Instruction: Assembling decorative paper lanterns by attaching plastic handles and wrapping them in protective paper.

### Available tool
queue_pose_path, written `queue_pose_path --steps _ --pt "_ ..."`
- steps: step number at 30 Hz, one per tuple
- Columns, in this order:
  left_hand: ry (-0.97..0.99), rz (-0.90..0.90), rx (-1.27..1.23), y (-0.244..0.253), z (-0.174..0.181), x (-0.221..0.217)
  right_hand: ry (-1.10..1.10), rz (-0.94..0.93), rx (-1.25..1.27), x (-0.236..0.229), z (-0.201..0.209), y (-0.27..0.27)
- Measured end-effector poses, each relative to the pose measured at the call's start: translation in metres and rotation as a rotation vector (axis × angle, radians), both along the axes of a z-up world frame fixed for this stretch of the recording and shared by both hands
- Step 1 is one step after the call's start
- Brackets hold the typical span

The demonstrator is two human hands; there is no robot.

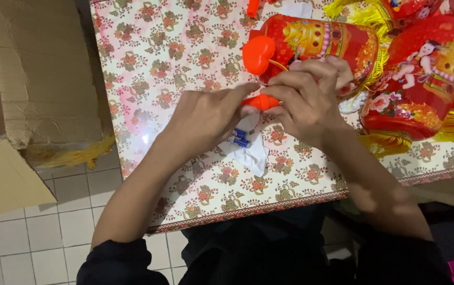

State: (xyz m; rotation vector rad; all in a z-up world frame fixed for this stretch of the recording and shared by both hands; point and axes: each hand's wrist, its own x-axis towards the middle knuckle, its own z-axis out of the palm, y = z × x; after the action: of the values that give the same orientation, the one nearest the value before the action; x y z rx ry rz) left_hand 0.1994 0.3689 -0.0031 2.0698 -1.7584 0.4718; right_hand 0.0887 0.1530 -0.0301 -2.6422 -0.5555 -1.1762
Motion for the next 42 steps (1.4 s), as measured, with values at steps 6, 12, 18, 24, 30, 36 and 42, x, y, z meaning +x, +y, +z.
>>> queue_pose_path --steps 6,12,18,24,30,36,42 --pt "0.126 -0.006 0.020 -0.006 0.002 0.001 0.062 -0.025 -0.011 -0.002 -0.007 -0.007" --pt "-0.092 0.030 -0.145 -0.002 -0.001 0.004 0.106 -0.057 -0.016 -0.003 0.000 -0.001" --pt "-0.086 -0.014 -0.156 -0.003 0.000 0.002 0.085 -0.015 0.054 -0.002 -0.001 -0.002" --pt "0.124 0.039 0.075 0.002 -0.001 0.002 0.057 -0.011 -0.013 -0.005 -0.003 -0.005" --pt "0.015 0.035 -0.055 -0.004 0.006 0.002 0.100 0.020 0.033 -0.004 0.002 -0.001" --pt "-0.087 0.014 -0.223 0.000 0.009 0.004 0.096 -0.038 0.013 -0.005 -0.001 -0.003" --pt "0.008 -0.003 -0.171 0.003 0.004 0.007 -0.077 -0.005 0.061 0.004 -0.010 -0.001"
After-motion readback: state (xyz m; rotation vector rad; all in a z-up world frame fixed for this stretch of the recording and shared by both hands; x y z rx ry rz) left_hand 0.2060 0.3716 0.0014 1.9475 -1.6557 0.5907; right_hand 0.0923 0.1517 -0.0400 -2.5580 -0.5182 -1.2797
